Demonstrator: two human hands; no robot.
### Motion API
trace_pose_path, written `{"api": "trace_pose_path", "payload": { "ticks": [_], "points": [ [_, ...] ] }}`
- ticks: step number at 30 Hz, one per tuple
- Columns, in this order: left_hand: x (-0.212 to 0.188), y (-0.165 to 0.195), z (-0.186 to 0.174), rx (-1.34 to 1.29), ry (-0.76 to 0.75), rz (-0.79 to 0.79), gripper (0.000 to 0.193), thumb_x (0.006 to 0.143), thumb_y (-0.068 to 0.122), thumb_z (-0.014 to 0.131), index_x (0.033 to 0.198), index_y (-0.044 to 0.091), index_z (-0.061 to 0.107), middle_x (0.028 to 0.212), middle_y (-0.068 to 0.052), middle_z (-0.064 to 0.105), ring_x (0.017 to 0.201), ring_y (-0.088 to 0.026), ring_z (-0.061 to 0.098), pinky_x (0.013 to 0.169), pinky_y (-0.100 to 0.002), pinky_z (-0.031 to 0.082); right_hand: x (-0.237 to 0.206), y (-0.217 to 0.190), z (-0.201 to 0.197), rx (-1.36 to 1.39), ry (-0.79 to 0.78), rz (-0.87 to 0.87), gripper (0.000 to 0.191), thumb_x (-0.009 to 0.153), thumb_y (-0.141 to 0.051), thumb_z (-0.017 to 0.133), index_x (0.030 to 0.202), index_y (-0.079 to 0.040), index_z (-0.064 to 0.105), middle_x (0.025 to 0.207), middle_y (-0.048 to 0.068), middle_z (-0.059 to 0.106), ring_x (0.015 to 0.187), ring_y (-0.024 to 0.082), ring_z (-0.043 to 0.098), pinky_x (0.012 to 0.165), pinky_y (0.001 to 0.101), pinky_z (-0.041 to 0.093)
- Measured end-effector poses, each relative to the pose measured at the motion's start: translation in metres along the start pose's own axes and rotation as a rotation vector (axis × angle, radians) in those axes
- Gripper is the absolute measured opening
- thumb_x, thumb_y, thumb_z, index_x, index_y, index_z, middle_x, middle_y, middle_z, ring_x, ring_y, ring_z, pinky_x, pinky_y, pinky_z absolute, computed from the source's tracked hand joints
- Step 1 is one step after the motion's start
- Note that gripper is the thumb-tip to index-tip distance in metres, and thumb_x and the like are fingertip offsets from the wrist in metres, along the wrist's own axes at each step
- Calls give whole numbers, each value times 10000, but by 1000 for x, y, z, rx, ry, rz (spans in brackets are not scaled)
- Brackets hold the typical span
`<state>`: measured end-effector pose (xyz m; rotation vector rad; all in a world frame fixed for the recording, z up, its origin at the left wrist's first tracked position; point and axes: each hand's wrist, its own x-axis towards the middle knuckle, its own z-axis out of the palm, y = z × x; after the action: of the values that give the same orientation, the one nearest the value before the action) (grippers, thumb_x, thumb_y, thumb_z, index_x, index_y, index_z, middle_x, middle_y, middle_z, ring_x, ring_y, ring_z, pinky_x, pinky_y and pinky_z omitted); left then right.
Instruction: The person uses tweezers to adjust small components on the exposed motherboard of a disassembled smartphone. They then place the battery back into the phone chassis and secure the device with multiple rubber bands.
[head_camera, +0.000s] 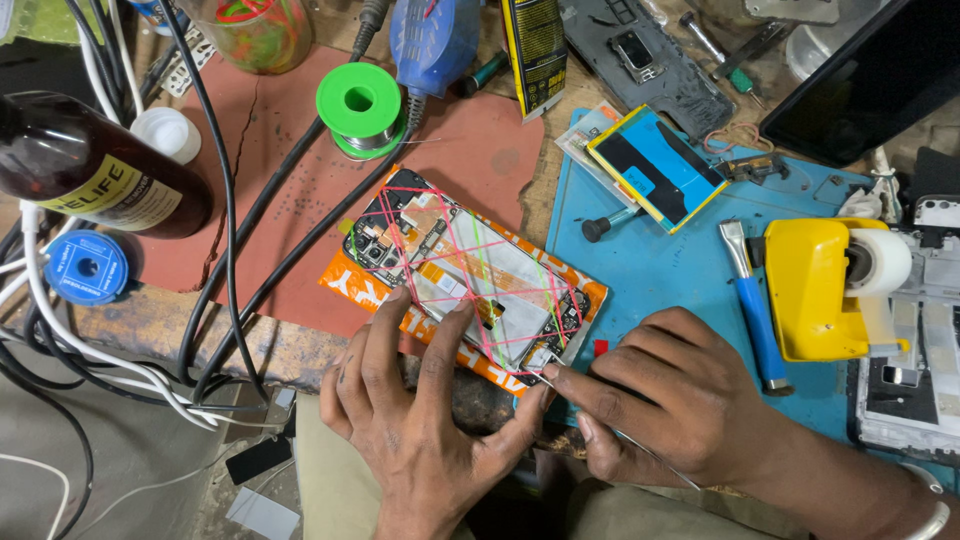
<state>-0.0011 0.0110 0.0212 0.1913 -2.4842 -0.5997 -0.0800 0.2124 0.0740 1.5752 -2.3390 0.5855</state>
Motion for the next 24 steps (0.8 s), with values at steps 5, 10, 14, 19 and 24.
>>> {"api": "trace_pose_path", "payload": {
  "ticks": [5, 10, 14, 19, 24],
  "points": [
    [0, 0, 0, 0, 7, -1, 723, 752, 676, 783, 1315, 236, 671, 1468, -104, 489, 1322, -300, 452, 1108, -478, 249, 0, 0, 0, -7, 2, -6, 345, 829, -219, 671, 1118, -46, 747, 792, 30, 606, 686, 198, 591, 693, 370, 472],
    [0, 1, 0, -6, 8, 0, 710, 757, 667, 789, 1310, 238, 671, 1468, -99, 491, 1325, -296, 450, 1106, -475, 247, 1, 0, 0, -3, 10, -5, 341, 832, -215, 672, 1117, -43, 747, 794, 28, 605, 689, 196, 590, 694, 369, 471],
    [1, 1, -1, -7, 6, 1, 699, 759, 660, 791, 1312, 249, 671, 1467, -96, 492, 1325, -293, 446, 1103, -472, 249, 1, 0, 0, -8, 8, -6, 344, 826, -202, 670, 1121, -42, 748, 794, 28, 605, 688, 197, 588, 693, 368, 470],
    [1, 2, -1, -12, 11, 0, 693, 760, 657, 794, 1313, 258, 672, 1466, -90, 496, 1325, -289, 449, 1106, -467, 254, 1, 0, 0, -4, 3, -3, 345, 826, -211, 674, 1119, -43, 748, 791, 25, 604, 687, 196, 588, 692, 368, 469],
    [2, 1, -1, -10, 16, 0, 697, 761, 656, 797, 1313, 250, 671, 1466, -94, 501, 1323, -288, 455, 1099, -467, 257, 0, -1, 0, -10, 5, 1, 339, 829, -206, 666, 1117, -47, 749, 791, 26, 607, 685, 194, 587, 692, 369, 469]
  ]
}}
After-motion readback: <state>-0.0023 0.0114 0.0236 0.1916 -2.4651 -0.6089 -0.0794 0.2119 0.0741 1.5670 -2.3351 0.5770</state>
